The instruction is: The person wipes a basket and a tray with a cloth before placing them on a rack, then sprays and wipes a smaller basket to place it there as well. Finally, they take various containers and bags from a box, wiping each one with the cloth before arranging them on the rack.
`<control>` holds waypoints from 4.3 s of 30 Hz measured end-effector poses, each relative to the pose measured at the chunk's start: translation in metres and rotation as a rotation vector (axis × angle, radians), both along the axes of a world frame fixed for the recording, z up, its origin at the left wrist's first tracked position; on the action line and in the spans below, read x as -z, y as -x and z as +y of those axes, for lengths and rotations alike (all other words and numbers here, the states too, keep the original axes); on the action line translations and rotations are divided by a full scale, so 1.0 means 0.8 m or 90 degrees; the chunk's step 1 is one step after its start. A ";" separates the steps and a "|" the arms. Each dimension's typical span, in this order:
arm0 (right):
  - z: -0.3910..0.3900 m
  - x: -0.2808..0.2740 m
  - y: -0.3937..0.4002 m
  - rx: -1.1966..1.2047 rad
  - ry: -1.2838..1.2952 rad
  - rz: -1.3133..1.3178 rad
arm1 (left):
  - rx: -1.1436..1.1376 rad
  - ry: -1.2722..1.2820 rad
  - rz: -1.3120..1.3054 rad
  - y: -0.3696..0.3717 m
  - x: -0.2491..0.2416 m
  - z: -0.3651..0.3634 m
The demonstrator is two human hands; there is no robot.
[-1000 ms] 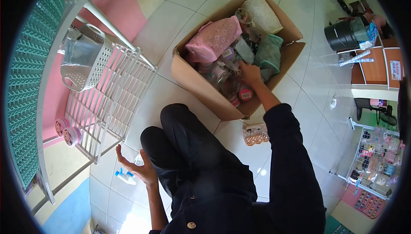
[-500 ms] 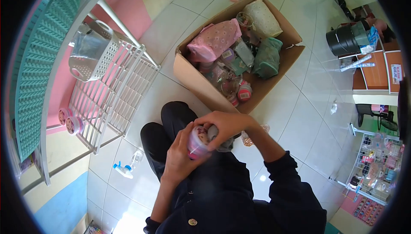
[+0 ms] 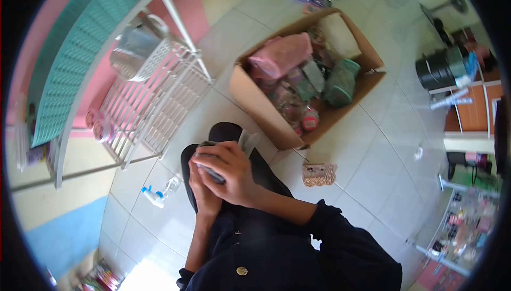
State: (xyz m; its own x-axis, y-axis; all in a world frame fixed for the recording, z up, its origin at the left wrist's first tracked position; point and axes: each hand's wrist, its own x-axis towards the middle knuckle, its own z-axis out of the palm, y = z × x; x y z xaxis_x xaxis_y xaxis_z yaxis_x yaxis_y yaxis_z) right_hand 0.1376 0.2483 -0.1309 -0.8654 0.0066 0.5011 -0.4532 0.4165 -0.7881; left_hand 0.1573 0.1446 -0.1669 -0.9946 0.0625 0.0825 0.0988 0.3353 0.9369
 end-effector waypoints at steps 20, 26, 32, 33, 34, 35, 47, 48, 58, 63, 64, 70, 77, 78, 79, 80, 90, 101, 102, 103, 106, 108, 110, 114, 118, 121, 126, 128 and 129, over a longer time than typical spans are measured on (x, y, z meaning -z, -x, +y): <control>-0.037 0.009 0.105 -0.385 0.123 -0.237 | -0.037 0.064 0.028 0.063 -0.045 -0.121; -0.062 0.010 0.086 -0.208 -0.025 -0.070 | -0.136 0.043 0.026 0.076 -0.040 -0.114; -0.086 0.035 0.101 -0.160 0.032 -0.072 | 0.004 0.300 0.077 0.112 -0.076 -0.142; -0.092 0.038 0.106 -0.159 0.033 -0.074 | -0.012 0.357 0.127 0.123 -0.076 -0.148; -0.099 0.041 0.113 -0.157 0.048 -0.076 | 0.030 0.351 0.110 0.137 -0.085 -0.154; -0.105 0.043 0.119 -0.153 0.062 -0.076 | 0.073 0.345 0.095 0.154 -0.094 -0.162; 0.021 0.055 0.049 -0.115 0.118 -0.356 | -0.071 0.800 -0.023 0.328 -0.033 -0.321; 0.036 0.056 0.043 -0.069 0.137 -0.334 | -0.057 0.739 -0.006 0.333 -0.019 -0.338; 0.213 0.063 0.038 0.273 -0.080 -0.294 | 0.029 0.638 0.200 0.350 0.025 -0.397; 0.303 0.081 0.058 0.406 -0.329 -0.480 | -0.125 0.867 0.129 0.294 -0.053 -0.296; 0.317 0.104 0.059 0.377 -0.452 -0.506 | -0.144 0.817 0.166 0.278 -0.060 -0.276; 0.305 0.211 0.082 0.165 -0.811 -0.738 | -0.049 0.646 0.247 0.171 -0.058 -0.168; 0.304 0.230 0.083 0.195 -0.851 -0.730 | -0.043 0.546 0.032 0.096 -0.031 -0.131; 0.303 0.211 0.086 0.198 -0.829 -0.713 | -0.044 0.535 0.023 0.091 -0.028 -0.129; 0.307 0.190 0.090 0.197 -0.830 -0.710 | -0.045 0.525 0.014 0.086 -0.026 -0.126; 0.315 0.167 0.095 0.159 -0.760 -0.770 | -0.039 0.502 0.015 0.083 -0.025 -0.119; 0.241 0.004 0.120 -0.570 -0.108 -0.693 | 0.252 0.208 0.015 0.069 -0.065 0.046; 0.067 0.038 0.092 -0.062 0.316 -0.378 | 0.101 0.091 0.008 0.056 -0.035 0.023; 0.051 0.033 0.081 0.013 0.151 -0.237 | 0.101 0.090 0.008 0.054 -0.030 0.021; 0.036 0.023 0.073 0.082 -0.005 -0.089 | 0.095 0.094 0.011 0.052 -0.026 0.016; 0.016 0.008 0.060 0.049 -0.081 0.094 | 0.023 -0.035 0.001 0.046 -0.003 0.007; 0.011 0.014 0.056 0.024 -0.059 0.103 | -0.054 -0.285 -0.102 0.040 0.020 0.007; 0.007 0.024 0.054 0.011 -0.048 0.085 | -0.120 -0.455 -0.241 0.043 -0.003 -0.005; -0.007 0.032 0.047 -0.046 -0.071 0.052 | -0.075 -0.769 -0.367 0.048 -0.004 -0.037; -0.021 0.045 0.055 -0.059 0.033 0.028 | -0.036 -1.005 -0.433 0.044 -0.009 -0.049; -0.021 0.029 0.056 -0.090 -0.013 0.020 | -0.034 -1.082 -0.461 0.042 -0.009 -0.053; -0.023 0.017 0.075 -0.179 -0.143 -0.003 | -0.109 -0.959 -0.479 0.044 -0.020 -0.062; -0.023 0.017 0.085 -0.227 -0.193 -0.035 | -0.166 -0.784 -0.578 0.048 -0.033 -0.071; -0.026 0.018 0.093 -0.238 -0.198 -0.015 | -0.175 -0.785 -0.565 0.049 -0.030 -0.077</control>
State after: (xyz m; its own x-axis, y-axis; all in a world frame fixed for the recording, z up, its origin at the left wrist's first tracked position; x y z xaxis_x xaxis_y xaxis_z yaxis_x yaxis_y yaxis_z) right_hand 0.0633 0.2278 -0.1453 -0.7905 -0.4546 0.4104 -0.6009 0.4460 -0.6633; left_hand 0.1182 0.0831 -0.1425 -0.7195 0.2142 -0.6607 -0.5537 -0.7512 0.3593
